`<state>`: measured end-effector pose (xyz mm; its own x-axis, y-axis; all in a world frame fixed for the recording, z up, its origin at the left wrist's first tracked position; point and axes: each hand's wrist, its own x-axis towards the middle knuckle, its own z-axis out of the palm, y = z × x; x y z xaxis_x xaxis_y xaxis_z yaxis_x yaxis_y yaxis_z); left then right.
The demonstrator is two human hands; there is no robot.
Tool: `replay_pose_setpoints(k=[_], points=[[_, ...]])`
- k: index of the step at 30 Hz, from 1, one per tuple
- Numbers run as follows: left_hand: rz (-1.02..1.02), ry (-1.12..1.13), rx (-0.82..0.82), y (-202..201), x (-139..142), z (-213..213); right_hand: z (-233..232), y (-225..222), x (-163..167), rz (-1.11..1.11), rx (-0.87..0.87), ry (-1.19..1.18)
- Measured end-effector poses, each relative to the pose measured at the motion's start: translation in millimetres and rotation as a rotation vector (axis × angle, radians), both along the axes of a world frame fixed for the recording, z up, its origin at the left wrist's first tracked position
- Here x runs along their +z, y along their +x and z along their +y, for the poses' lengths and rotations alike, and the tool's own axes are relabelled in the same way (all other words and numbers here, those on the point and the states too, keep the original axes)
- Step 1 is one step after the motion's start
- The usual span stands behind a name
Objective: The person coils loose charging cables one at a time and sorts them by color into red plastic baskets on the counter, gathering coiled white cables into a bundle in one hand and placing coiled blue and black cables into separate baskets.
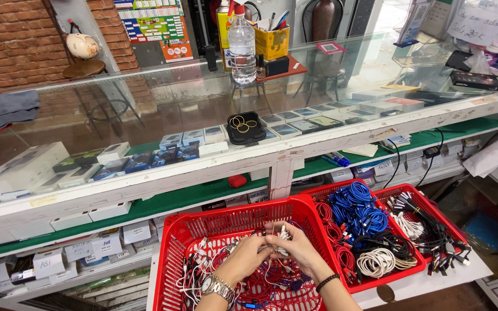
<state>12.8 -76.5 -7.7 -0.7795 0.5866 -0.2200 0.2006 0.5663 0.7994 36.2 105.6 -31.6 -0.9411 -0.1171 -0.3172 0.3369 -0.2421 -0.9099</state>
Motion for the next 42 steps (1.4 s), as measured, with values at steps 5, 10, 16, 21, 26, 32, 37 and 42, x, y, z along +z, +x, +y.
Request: replay_pose_setpoints(k=[5,10,16,21,26,32,37,42], points=[[-0.224,0.203,0.193,0.0,-2.4,-3.4,1.3,-4.4,1.3,0.018,0.039,0.108],[-0.294,0.053,0.123,-5.3,-9.2,-13.2,-0.4,-14.0,-2.3,0.158,0.005,0.314],[-0.006,-0.143,0.003,-16.0,-33.3,-17.6,-4.1,-24.5,-0.1,0.184,-0.068,0.291],[-0.343,0.071,-0.006,-19.9,-51.2,0.6,16.0,-22.8,-0.7,0.165,-0.172,0.291],[-0.485,0.166,-0.078,-28.7,-59.3,36.6,60.2,-17.5,-5.1,0.117,-0.238,0.232],[-0.481,0.261,-0.124,-38.1,-72.8,116.6,142.9,10.0,-1.0,0.063,-0.394,0.273],[-0.436,0.217,-0.176,-38.9,-71.9,222.2,225.1,54.4,-14.5,0.597,-0.529,0.847],[-0.737,0.433,0.124,-23.0,-76.2,343.7,313.8,71.6,-50.4,0.114,-0.581,0.135]])
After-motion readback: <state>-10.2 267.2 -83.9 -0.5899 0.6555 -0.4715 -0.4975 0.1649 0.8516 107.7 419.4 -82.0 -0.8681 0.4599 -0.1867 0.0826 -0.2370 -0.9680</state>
